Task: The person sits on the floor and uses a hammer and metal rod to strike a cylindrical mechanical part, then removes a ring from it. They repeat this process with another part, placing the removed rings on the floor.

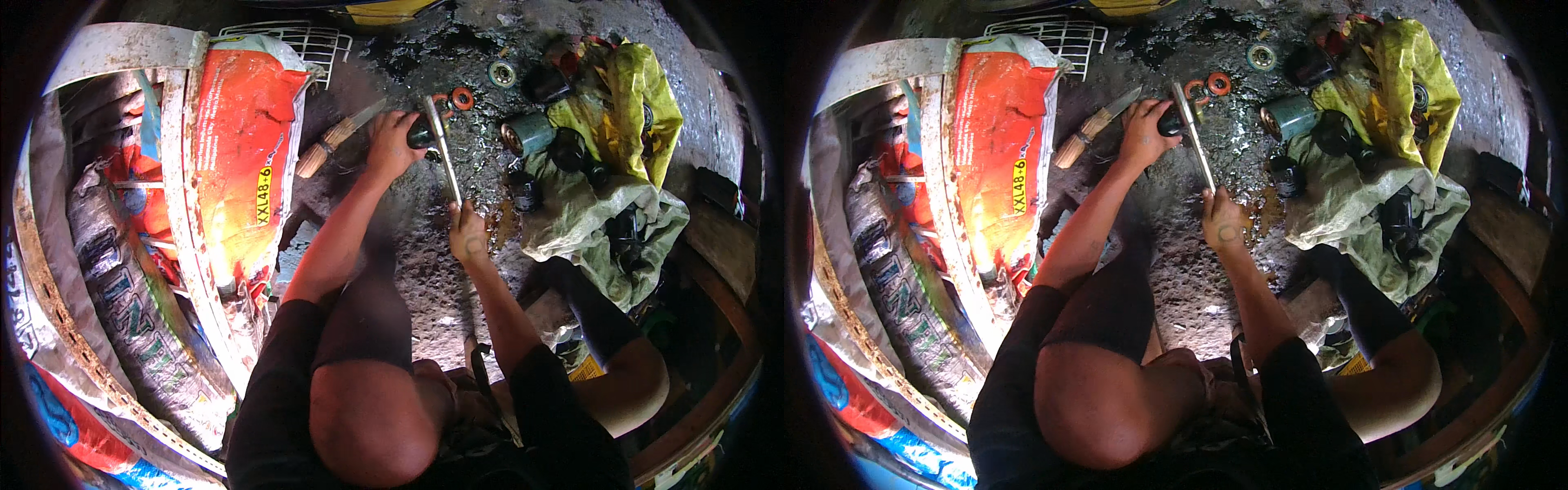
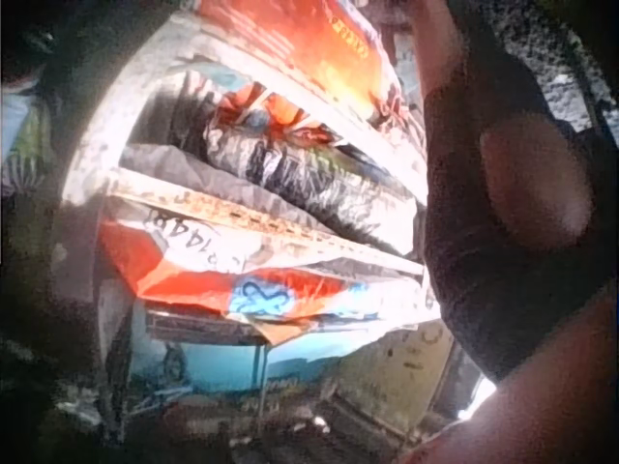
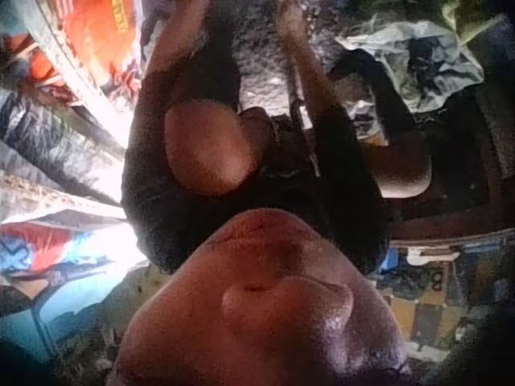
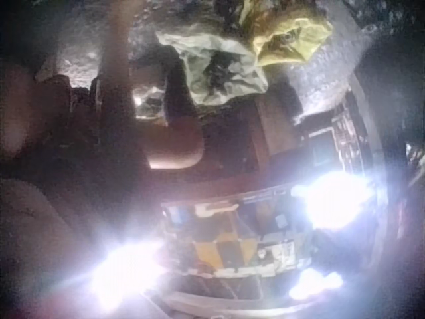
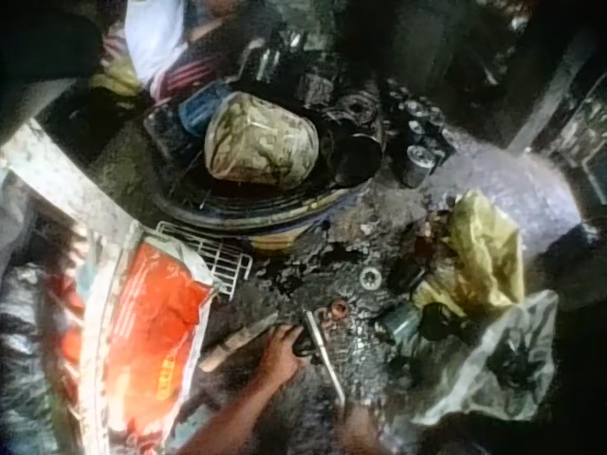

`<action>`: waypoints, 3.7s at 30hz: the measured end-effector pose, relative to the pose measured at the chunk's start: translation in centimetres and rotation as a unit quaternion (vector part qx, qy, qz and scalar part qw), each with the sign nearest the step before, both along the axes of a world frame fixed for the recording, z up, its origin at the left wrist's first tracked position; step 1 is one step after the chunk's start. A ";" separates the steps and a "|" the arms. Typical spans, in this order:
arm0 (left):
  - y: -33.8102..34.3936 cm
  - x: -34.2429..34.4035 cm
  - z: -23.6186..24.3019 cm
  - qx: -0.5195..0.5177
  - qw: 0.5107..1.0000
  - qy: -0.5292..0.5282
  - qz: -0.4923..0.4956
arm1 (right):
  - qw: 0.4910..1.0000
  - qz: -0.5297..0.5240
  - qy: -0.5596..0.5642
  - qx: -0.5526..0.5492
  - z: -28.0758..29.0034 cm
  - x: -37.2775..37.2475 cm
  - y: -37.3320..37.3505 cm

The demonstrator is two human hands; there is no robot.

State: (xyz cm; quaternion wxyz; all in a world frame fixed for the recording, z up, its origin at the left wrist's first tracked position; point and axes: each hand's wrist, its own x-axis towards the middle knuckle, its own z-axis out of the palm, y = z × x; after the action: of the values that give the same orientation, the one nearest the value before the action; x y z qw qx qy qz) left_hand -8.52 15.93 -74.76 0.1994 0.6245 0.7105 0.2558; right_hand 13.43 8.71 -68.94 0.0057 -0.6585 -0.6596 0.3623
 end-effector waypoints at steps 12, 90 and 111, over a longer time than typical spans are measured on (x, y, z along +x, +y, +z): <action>-1.1 -0.1 -0.2 -0.034 0.999 0.001 0.009 | 0.994 -0.039 0.098 0.034 1.6 1.2 -0.6; 25.1 -10.8 46.0 0.011 0.898 0.432 -0.080 | 0.957 0.284 0.053 -0.017 38.4 14.5 5.6; 24.4 -9.8 51.6 0.040 0.858 0.507 -0.076 | 0.955 0.284 0.080 -0.034 39.8 15.0 5.1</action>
State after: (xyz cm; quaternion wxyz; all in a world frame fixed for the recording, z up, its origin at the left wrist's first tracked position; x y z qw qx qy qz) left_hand -18.31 40.29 -23.16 -0.1940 0.7274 0.6529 -0.0839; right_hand 28.41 13.83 -29.18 -0.0667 -0.4128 -0.8038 0.4231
